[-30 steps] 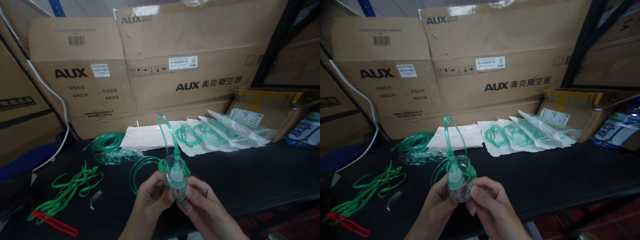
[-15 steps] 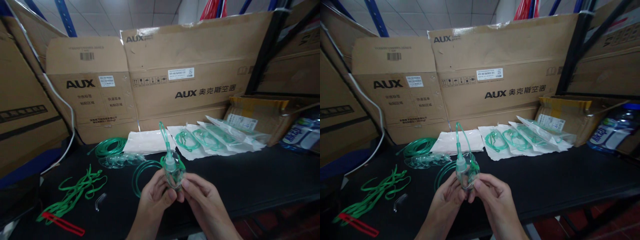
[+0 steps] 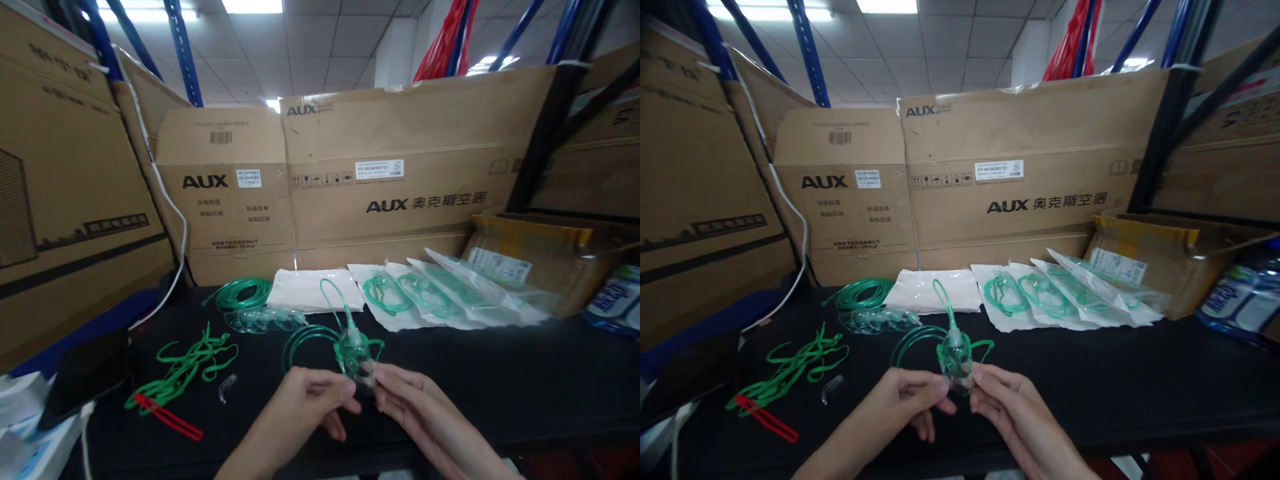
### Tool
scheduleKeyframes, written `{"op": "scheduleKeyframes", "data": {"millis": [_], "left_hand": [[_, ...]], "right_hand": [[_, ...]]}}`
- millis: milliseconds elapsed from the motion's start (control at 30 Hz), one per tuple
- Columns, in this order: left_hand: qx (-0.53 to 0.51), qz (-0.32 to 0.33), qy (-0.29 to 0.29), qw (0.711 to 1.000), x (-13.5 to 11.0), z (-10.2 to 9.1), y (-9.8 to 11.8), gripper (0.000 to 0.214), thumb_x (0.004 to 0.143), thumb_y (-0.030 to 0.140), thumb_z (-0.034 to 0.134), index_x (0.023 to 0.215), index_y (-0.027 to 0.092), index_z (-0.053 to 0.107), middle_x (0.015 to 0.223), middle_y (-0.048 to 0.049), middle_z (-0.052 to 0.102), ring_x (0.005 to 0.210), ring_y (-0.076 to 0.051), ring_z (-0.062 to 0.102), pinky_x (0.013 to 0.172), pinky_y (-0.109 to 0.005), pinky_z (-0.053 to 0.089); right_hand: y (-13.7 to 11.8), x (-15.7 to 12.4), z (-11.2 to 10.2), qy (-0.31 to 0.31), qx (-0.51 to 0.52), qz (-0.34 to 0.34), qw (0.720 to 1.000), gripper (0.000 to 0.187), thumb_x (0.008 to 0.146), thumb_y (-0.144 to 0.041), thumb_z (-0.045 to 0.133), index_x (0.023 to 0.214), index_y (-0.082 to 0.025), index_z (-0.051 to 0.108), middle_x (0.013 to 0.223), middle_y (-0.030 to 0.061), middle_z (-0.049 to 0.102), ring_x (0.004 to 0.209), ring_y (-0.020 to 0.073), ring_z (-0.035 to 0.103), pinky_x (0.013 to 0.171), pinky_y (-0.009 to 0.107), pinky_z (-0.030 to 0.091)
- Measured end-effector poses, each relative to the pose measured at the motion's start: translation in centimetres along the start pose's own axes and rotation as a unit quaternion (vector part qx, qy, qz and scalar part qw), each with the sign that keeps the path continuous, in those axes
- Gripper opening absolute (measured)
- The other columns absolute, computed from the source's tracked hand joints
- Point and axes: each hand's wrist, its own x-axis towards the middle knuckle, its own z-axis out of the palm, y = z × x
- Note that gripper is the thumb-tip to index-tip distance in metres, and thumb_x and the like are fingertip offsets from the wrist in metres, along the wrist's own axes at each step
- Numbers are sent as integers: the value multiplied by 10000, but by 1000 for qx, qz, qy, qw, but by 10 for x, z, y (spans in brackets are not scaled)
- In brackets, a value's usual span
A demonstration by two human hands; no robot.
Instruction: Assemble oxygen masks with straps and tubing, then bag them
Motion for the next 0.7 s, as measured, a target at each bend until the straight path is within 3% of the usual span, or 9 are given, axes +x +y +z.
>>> {"op": "scheduleKeyframes", "data": {"millis": [100,233,300,367,467,533,600,700], "left_hand": [[172,-41,47,983,-21,-18,7,591,864,664,578,838,110,780,718,-110,765,452,-139,550,465,-242,403],[308,25,194,931,-39,-39,13,556,955,636,470,795,171,729,676,-31,714,527,-155,593,557,-255,422],[359,59,260,894,-40,-47,11,510,980,602,454,851,184,715,775,-34,723,643,-180,644,663,-278,460],[411,68,296,859,-35,-53,7,451,994,547,466,1011,177,722,967,-66,742,793,-210,684,781,-306,485],[481,23,297,825,-20,-57,-1,545,992,530,486,1309,116,644,1230,-149,698,1036,-286,694,927,-372,496],[506,0,289,813,-11,-57,-3,606,989,526,494,1385,80,598,1294,-192,672,1163,-348,657,987,-429,482],[518,-5,279,809,-7,-55,-2,588,984,473,511,1407,72,586,1329,-211,656,1221,-379,627,1015,-468,467],[535,-4,243,809,-6,-52,3,498,968,353,533,1393,105,613,1342,-193,650,1212,-370,636,999,-457,479]], "right_hand": [[-13,-7,-9,22,-77,-12,997,331,743,-401,901,934,-136,849,813,74,751,673,119,635,708,223,550],[-22,-14,-19,33,-217,-75,973,408,786,-485,843,1037,-163,838,796,85,764,694,173,657,676,279,536],[-19,-16,-20,40,-317,-126,939,421,808,-505,811,1081,-185,826,750,69,745,684,189,651,644,292,516],[-11,-15,-18,53,-418,-192,886,410,796,-489,820,1102,-217,818,802,58,733,648,181,624,600,295,485],[0,-13,-15,23,-506,-260,822,235,832,-405,798,1005,-247,819,885,50,722,671,186,623,626,304,486],[2,-12,-14,-24,-518,-269,812,130,915,-349,707,895,-249,788,882,49,724,768,215,659,716,314,508],[-3,-14,-15,-62,-527,-268,805,198,978,-302,613,836,-253,743,857,44,722,826,230,668,760,320,505],[-22,-16,-18,-92,-560,-279,774,257,1005,-244,536,814,-256,707,802,39,693,766,220,634,697,314,480]]}}
